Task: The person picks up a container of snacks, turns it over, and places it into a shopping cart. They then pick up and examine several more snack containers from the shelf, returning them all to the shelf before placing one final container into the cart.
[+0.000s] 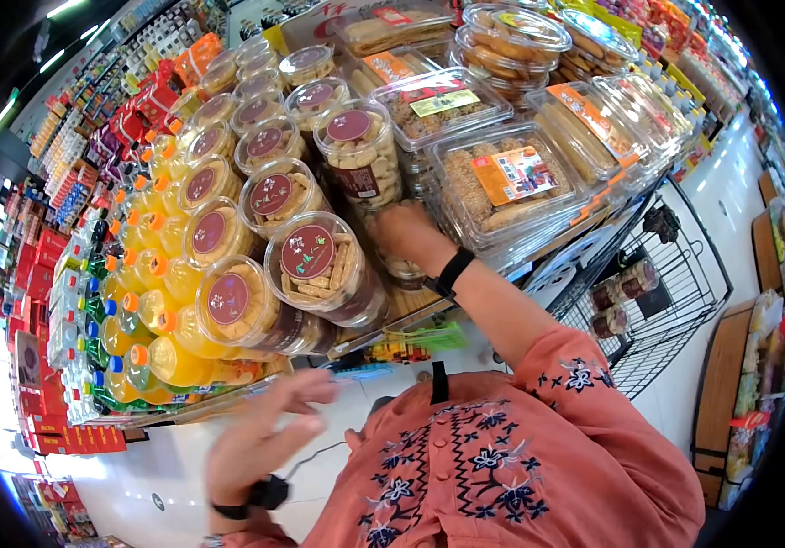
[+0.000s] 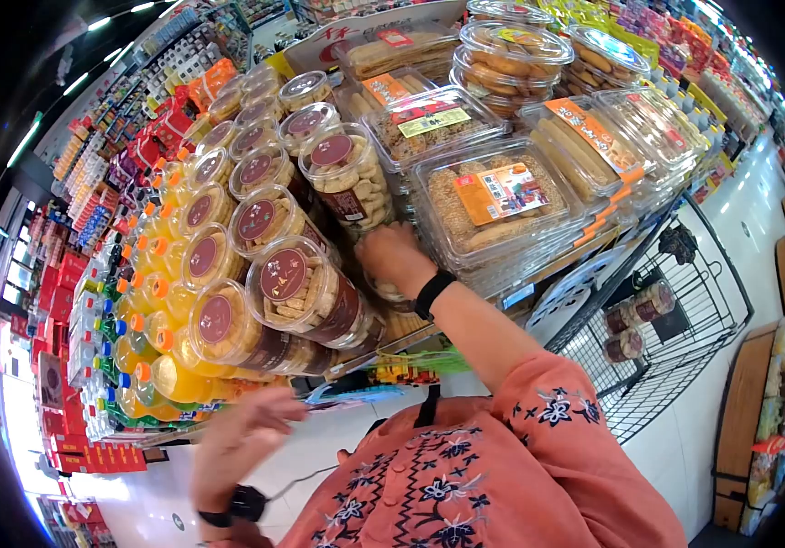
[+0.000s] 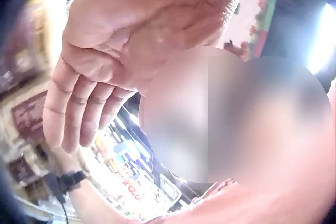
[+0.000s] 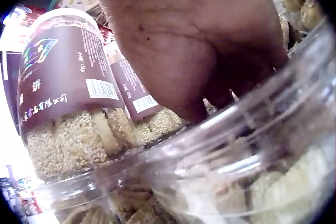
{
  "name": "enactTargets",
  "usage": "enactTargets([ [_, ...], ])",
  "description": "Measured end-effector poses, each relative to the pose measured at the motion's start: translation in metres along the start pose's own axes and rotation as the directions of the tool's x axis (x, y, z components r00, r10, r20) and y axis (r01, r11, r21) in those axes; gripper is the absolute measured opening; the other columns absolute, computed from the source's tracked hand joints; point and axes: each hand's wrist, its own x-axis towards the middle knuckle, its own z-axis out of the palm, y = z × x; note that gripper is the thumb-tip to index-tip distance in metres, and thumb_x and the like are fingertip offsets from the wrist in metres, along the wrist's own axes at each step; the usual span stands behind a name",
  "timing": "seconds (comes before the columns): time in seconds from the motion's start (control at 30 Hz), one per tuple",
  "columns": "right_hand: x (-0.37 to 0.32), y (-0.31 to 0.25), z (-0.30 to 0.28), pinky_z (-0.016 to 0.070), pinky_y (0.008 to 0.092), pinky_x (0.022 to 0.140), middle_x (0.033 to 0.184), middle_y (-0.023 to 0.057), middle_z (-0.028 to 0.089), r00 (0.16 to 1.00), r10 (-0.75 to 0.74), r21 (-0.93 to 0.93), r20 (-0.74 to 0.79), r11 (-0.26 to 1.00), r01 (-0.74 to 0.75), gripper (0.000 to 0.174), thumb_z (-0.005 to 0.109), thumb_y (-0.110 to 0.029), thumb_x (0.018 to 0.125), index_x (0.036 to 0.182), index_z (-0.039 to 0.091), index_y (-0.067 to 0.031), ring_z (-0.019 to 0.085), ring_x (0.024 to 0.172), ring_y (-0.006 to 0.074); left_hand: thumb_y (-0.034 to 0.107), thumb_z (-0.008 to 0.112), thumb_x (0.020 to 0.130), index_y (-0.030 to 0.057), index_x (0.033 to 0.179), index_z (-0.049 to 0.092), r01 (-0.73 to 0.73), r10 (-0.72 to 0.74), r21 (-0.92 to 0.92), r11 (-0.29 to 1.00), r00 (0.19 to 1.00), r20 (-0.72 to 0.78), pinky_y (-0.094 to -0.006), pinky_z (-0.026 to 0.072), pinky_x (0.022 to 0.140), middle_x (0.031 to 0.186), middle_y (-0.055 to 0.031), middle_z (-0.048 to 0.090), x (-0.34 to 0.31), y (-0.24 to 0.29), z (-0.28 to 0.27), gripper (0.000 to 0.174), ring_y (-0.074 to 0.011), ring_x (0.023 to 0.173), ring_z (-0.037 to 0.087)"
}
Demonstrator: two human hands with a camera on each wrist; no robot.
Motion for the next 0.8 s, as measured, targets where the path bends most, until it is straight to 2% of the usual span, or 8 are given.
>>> enactTargets([
  [0.07, -0.001, -0.007, -0.007, 0.0471, 0.0540, 0.095, 0.104, 0.0168, 0.076, 0.992, 0.122, 0.096, 0.028, 0.988, -0.124, 0.042, 0.050, -0.038, 0.102, 0.099, 0.078, -0.0071, 0.068, 0.105, 0.0395, 0.015, 0.068, 0.093, 0.0022, 0.137, 0.059, -0.036, 0.055, 0.135, 0.990, 0.988, -0.142, -0.0322, 0.0549, 0.089, 0.118, -0.0142, 0.073, -0.004, 0.036, -0.032, 0.047, -0.0194, 0.107, 0.070],
  [0.1, -0.003, -0.011, -0.009, 0.0434, 0.0553, 0.100, 0.107, 0.0166, 0.076, 0.982, 0.180, 0.145, 0.049, 0.972, -0.185, 0.043, 0.048, -0.038, 0.103, 0.100, 0.078, -0.0074, 0.066, 0.113, 0.0393, 0.018, 0.065, 0.095, 0.0021, 0.136, 0.059, -0.070, 0.104, 0.135, 0.988, 0.959, -0.264, -0.0306, 0.0541, 0.089, 0.115, -0.0110, 0.073, 0.004, 0.051, -0.042, 0.045, -0.0160, 0.106, 0.068],
  [0.17, -0.004, -0.013, -0.006, 0.0428, 0.0544, 0.101, 0.107, 0.0175, 0.075, 0.982, 0.189, 0.151, 0.023, 0.970, -0.191, 0.044, 0.048, -0.040, 0.104, 0.101, 0.078, -0.0079, 0.064, 0.115, 0.0391, 0.024, 0.061, 0.100, 0.0007, 0.135, 0.059, -0.047, 0.171, 0.368, 0.929, 0.934, -0.314, -0.0298, 0.0513, 0.094, 0.117, -0.0082, 0.072, 0.037, 0.080, -0.079, 0.042, -0.0146, 0.108, 0.066],
  [0.33, -0.003, -0.011, -0.002, 0.0420, 0.0541, 0.101, 0.107, 0.0182, 0.075, 0.979, 0.206, 0.167, 0.013, 0.964, -0.205, 0.045, 0.048, -0.042, 0.103, 0.101, 0.079, -0.0081, 0.063, 0.113, 0.0392, 0.039, 0.062, 0.102, 0.0014, 0.145, 0.049, -0.113, 0.300, 0.601, 0.791, 0.928, -0.220, -0.0367, 0.0469, 0.106, 0.133, -0.0156, 0.063, 0.168, 0.081, -0.169, 0.059, -0.0233, 0.126, 0.060],
  [0.47, 0.000, -0.013, 0.003, 0.0413, 0.0541, 0.102, 0.107, 0.0182, 0.075, 0.974, 0.226, 0.176, -0.004, 0.959, -0.222, 0.046, 0.048, -0.042, 0.103, 0.100, 0.079, -0.0075, 0.063, 0.112, 0.0393, 0.048, 0.067, 0.095, 0.0000, 0.154, 0.038, 0.015, 0.191, 0.764, 0.645, 0.965, -0.180, -0.0394, 0.0456, 0.108, 0.145, -0.0242, 0.056, 0.255, 0.073, -0.188, 0.081, -0.0299, 0.131, 0.058],
  [0.57, 0.001, -0.013, 0.004, 0.0408, 0.0539, 0.101, 0.106, 0.0183, 0.075, 0.971, 0.238, 0.162, -0.015, 0.959, -0.232, 0.046, 0.049, -0.042, 0.103, 0.100, 0.079, -0.0072, 0.063, 0.112, 0.0396, 0.049, 0.071, 0.090, -0.0032, 0.155, 0.035, -0.095, 0.222, 0.863, 0.497, 0.975, -0.020, -0.0419, 0.0464, 0.107, 0.142, -0.0287, 0.057, 0.304, 0.059, -0.189, 0.091, -0.0347, 0.129, 0.059],
  [0.67, -0.001, -0.014, 0.003, 0.0400, 0.0535, 0.103, 0.107, 0.0187, 0.075, 0.970, 0.243, 0.172, -0.018, 0.956, -0.236, 0.046, 0.049, -0.042, 0.103, 0.101, 0.079, -0.0069, 0.062, 0.114, 0.0400, 0.043, 0.071, 0.085, -0.0104, 0.140, 0.046, -0.017, 0.183, 0.937, 0.350, 0.982, -0.051, -0.0436, 0.0503, 0.100, 0.126, -0.0324, 0.064, 0.337, 0.048, -0.184, 0.080, -0.0375, 0.119, 0.064],
  [0.8, 0.000, -0.012, 0.000, 0.0378, 0.0525, 0.106, 0.109, 0.0195, 0.074, 0.972, 0.234, 0.186, 0.030, 0.954, -0.236, 0.046, 0.050, -0.043, 0.103, 0.102, 0.079, -0.0066, 0.060, 0.117, 0.0399, 0.045, 0.077, 0.081, -0.0061, 0.140, 0.045, 0.013, 0.064, 0.958, 0.288, 0.997, -0.033, -0.0488, 0.0490, 0.100, 0.125, -0.0355, 0.063, 0.357, 0.055, -0.172, 0.083, -0.0469, 0.118, 0.062],
])
